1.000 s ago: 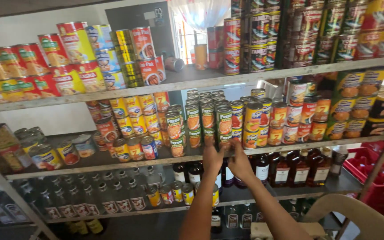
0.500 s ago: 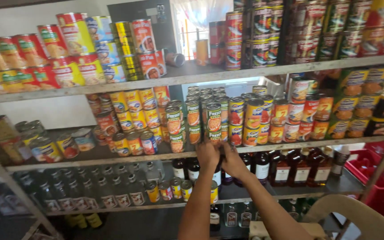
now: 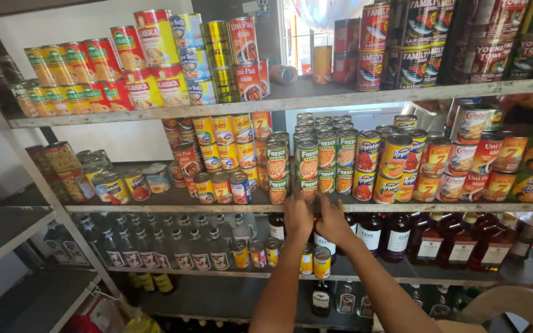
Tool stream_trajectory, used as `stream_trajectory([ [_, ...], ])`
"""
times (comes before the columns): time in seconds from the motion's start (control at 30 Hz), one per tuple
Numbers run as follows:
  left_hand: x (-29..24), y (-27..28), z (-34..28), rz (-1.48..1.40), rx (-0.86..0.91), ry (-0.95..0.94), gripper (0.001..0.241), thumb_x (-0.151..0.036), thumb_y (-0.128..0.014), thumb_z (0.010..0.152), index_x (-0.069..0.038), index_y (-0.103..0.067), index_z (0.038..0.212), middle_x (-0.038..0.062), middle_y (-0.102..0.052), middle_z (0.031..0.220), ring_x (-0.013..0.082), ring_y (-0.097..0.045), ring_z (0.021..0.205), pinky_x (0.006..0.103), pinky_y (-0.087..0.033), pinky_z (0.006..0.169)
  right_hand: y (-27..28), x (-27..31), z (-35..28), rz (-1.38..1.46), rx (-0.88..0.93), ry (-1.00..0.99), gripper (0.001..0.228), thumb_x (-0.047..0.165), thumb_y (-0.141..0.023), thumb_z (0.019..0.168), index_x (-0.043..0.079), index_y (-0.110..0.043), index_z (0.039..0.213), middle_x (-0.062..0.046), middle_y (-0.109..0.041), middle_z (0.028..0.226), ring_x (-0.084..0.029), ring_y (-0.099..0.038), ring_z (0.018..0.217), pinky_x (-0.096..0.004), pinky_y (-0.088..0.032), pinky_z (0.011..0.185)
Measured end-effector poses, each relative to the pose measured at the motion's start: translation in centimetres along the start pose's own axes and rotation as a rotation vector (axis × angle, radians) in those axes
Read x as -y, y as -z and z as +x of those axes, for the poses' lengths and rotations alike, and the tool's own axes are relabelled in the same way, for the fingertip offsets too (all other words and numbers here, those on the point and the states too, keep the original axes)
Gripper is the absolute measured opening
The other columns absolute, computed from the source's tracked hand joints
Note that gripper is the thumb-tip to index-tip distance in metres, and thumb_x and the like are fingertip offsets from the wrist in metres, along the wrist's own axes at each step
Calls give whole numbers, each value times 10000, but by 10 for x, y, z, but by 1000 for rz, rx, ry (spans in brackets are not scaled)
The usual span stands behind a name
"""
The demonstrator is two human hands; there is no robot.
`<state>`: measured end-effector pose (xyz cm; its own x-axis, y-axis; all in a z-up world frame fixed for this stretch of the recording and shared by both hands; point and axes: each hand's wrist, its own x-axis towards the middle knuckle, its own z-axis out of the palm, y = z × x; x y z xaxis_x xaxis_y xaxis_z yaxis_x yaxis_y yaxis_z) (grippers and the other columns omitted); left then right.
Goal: Restocking and organizing canned goods on grocery store shelves.
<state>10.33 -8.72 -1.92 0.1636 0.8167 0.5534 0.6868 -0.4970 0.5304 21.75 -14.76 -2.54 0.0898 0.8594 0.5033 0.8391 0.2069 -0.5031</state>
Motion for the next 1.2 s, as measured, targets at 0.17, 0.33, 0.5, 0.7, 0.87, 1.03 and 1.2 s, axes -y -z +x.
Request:
stream_trajectory([
  [0.17, -15, 41, -26, -197, -209, -199, 502, -22, -573, 914, 38, -482, 1403, 258, -556, 1340, 469, -526, 1237, 525, -460, 1005, -14, -7, 5, -3, -19, 22, 833, 100, -610, 798, 62, -229, 1539, -232, -590, 1401, -411, -514, 1340, -691, -63, 1175],
  [0.33, -20, 62, -26, -289, -69, -140, 634, 100, -482, 858, -83, -475, 1465, 190, -405, 1522, 427, -502, 1326, 478, -458, 1057, 7, 37, 1, -33, 157, -179, 899, 170, -559, 848, 29, -87, 1599, -169, -617, 1409, -312, -517, 1400, -664, 92, 1246],
  [0.5, -11, 56, -21, -215, -14, -203, 600, 23, -511, 944, -141, -447, 1518, 182, -310, 1605, 421, -441, 1406, 462, -429, 1105, -20, 7, 14, -83, 122, -69, 959, 197, -600, 842, -43, -20, 1568, -211, -484, 1509, -316, -341, 1494, -646, 143, 1177],
  [0.7, -13, 59, -20, -161, 45, -182, 545, 6, -504, 952, -107, -438, 1481, 186, -253, 1638, 420, -367, 1456, 472, -387, 1129, -1, 31, 3, -102, 130, -88, 947, 168, -574, 823, 9, -42, 1590, -168, -521, 1498, -295, -374, 1484, -655, 135, 1189],
  [0.87, -8, 54, -14, -245, 48, -144, 542, 34, -449, 954, -25, -394, 1490, 194, -252, 1661, 402, -390, 1452, 453, -425, 1127, -11, 32, -3, -95, 49, -26, 815, 237, -567, 892, 49, -165, 1575, -178, -461, 1547, -290, -361, 1491, -682, 110, 1188],
  [1.03, -3, 51, -16, -141, -34, -216, 495, -14, -508, 968, 41, -412, 1451, 227, -256, 1629, 429, -318, 1470, 475, -375, 1152, -11, 43, -9, -53, 77, -53, 725, 299, -551, 952, 108, -227, 1572, -128, -399, 1588, -294, -250, 1552, -709, 39, 1170],
  [1.2, -28, 76, -28, -237, -131, -303, 412, -31, -587, 924, 16, -539, 1331, 220, -469, 1425, 428, -448, 1332, 496, -428, 1077, 15, 44, -18, 15, 57, 71, 689, 158, -546, 900, 126, -344, 1558, -126, -404, 1603, -313, -323, 1494, -709, -33, 1174],
])
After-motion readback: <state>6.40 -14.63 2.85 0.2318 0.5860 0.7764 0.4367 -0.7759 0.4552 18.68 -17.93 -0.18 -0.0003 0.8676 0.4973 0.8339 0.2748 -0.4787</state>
